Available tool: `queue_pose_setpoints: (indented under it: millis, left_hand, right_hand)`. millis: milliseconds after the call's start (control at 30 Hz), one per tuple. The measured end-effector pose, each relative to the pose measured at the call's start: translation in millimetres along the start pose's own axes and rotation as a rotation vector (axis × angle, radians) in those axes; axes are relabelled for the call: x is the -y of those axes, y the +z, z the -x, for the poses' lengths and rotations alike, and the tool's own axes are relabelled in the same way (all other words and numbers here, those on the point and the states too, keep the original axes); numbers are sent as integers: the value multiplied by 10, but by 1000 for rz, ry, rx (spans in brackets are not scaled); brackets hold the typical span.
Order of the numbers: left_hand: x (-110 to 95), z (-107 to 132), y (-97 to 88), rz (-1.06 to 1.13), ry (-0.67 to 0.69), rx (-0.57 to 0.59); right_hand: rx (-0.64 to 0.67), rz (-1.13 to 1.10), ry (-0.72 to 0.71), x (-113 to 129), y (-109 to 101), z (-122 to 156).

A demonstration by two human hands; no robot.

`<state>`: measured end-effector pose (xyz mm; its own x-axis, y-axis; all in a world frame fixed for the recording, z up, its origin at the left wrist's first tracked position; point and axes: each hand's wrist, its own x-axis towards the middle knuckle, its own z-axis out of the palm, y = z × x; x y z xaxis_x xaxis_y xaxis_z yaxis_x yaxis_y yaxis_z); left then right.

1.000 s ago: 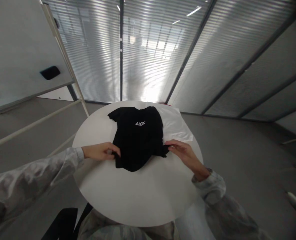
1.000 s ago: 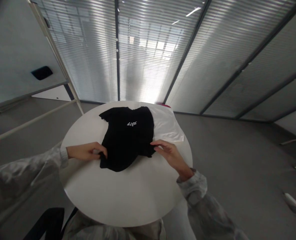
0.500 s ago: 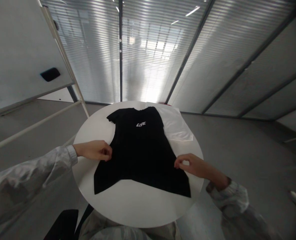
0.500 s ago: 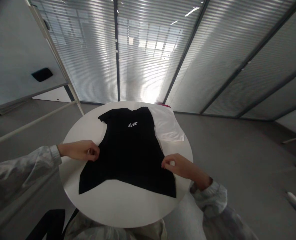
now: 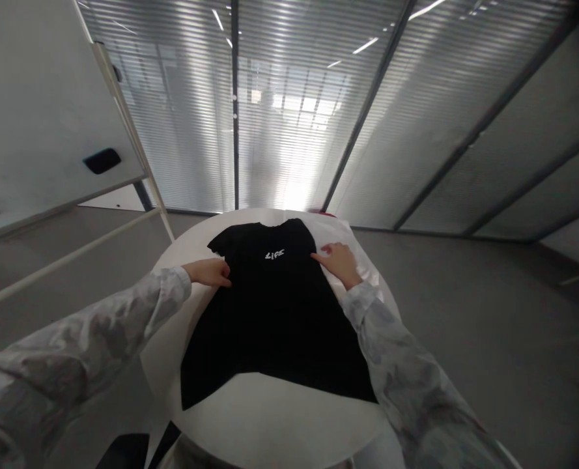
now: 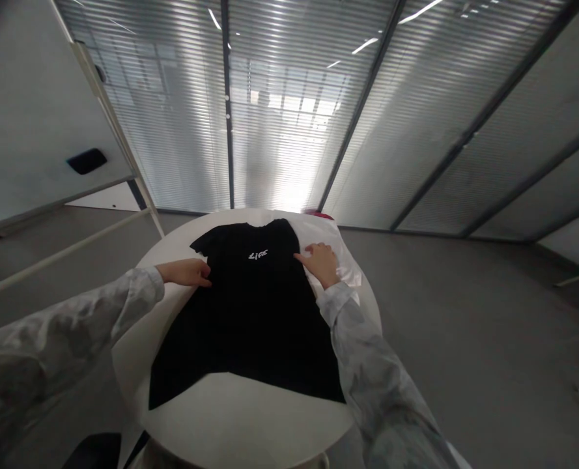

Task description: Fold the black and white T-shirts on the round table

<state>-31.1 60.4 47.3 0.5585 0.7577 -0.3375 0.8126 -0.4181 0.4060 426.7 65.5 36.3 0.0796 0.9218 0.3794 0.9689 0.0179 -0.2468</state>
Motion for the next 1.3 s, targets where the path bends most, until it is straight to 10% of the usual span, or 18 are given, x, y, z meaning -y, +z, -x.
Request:
queue_pose_setpoints:
  millis: [133,367,700,1000,1300]
  left_hand:
    - [167,-71,-257,161,-86,168]
    - [564,-479,-400,191,-298,-751]
    - [757,-849,-212,383,-392,-804]
    - [901,-792,-317,585,-493,-983]
    - [977,-659,-303,598,-558,-1075]
  right_hand:
    - [57,-192,-188,60,23,-205]
    - [197,-592,-235,395,-62,-159]
    - [153,-95,-11,583,269,-306]
    - [111,-151,10,674,350,-436]
    - [-169,-327,317,149,29,-734]
